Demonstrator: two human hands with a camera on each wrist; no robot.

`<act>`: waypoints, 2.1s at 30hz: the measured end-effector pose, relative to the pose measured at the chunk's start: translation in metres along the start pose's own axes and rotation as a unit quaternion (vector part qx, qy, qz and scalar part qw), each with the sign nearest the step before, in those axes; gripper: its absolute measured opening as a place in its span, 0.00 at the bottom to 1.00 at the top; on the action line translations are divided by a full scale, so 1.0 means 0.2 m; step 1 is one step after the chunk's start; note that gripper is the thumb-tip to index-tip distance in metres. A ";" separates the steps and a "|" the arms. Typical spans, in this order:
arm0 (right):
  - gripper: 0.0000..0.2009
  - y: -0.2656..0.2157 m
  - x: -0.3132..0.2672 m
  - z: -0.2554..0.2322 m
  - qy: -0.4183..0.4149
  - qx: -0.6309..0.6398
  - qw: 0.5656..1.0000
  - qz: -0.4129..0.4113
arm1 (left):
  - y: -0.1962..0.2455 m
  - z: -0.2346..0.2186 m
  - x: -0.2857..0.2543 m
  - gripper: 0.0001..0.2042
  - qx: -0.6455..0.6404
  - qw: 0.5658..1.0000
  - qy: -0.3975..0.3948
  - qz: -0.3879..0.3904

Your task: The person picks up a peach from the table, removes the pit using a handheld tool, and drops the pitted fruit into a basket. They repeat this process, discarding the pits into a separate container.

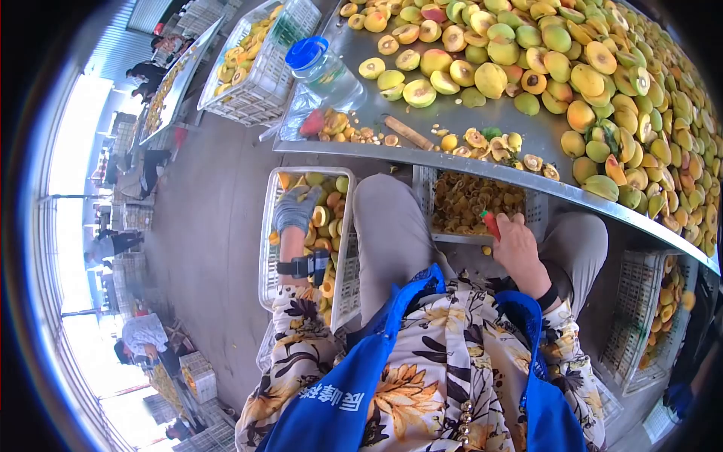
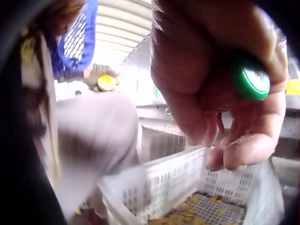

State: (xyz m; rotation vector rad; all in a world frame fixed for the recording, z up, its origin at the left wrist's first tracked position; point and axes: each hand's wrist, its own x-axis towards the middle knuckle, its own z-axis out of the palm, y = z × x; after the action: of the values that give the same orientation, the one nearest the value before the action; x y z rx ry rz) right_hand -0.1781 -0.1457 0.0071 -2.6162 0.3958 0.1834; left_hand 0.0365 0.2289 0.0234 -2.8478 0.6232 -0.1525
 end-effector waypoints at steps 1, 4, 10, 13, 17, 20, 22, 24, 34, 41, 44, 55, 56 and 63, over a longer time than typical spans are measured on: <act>0.14 -0.01 0.01 0.00 0.001 0.001 1.000 0.003 | 0.04 -0.10 0.01 0.17 -0.093 0.986 -0.033 -0.137; 0.08 -0.08 0.01 -0.04 0.021 0.066 0.995 -0.070 | 0.20 -0.26 0.22 0.24 -0.325 0.918 -0.046 -0.223; 0.06 -0.11 0.00 -0.12 0.058 0.129 0.984 -0.112 | 0.83 -0.28 1.05 0.35 -0.207 0.975 -0.082 -0.013; 0.06 -0.09 -0.04 -0.16 0.065 0.162 0.978 -0.115 | 1.04 -0.31 1.16 0.37 -0.121 0.968 -0.219 0.012; 0.15 -0.09 -0.05 -0.24 0.069 0.251 0.966 0.002 | 1.04 -0.29 1.19 0.38 -0.186 0.951 -0.249 0.003; 0.22 -0.09 0.05 -0.27 0.136 0.321 0.937 0.020 | 1.03 -0.38 0.97 0.38 -0.295 0.937 -0.169 0.075; 0.24 -0.12 0.13 -0.25 0.164 0.348 0.923 0.006 | 1.05 -0.52 0.72 0.38 -0.365 0.916 -0.081 0.143; 0.26 -0.15 0.21 -0.22 0.194 0.372 0.908 -0.010 | 1.09 -0.60 0.51 0.38 -0.367 0.916 -0.058 0.152; 0.10 -0.29 0.17 -0.26 -0.004 0.812 0.576 0.098 | 1.19 -0.37 0.14 0.33 -0.861 0.485 -0.085 0.123; 0.19 -0.36 0.11 -0.09 0.110 0.444 0.889 -0.004 | 1.22 -0.42 0.20 0.21 -0.950 0.219 -0.115 -0.191; 0.21 -0.33 0.09 -0.12 0.123 0.375 0.915 -0.078 | 1.16 -0.35 0.19 0.19 -0.948 0.251 -0.109 -0.161; 0.15 -0.33 0.02 -0.14 0.086 0.299 0.948 -0.068 | 1.23 -0.30 0.16 0.16 -0.941 0.314 -0.069 -0.104; 0.15 -0.33 0.01 -0.14 0.087 0.299 0.948 -0.067 | 1.23 -0.30 0.16 0.16 -0.941 0.314 -0.070 -0.103; 0.11 -0.34 -0.02 -0.14 0.010 0.294 0.955 -0.025 | 1.24 -0.40 0.11 0.14 -0.863 0.504 0.011 -0.026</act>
State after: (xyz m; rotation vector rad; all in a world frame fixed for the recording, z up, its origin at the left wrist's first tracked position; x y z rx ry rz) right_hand -0.1591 -0.1007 0.0639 -2.0371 0.3282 0.0148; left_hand -0.0538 -0.0161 0.0425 -4.7036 1.0171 1.1397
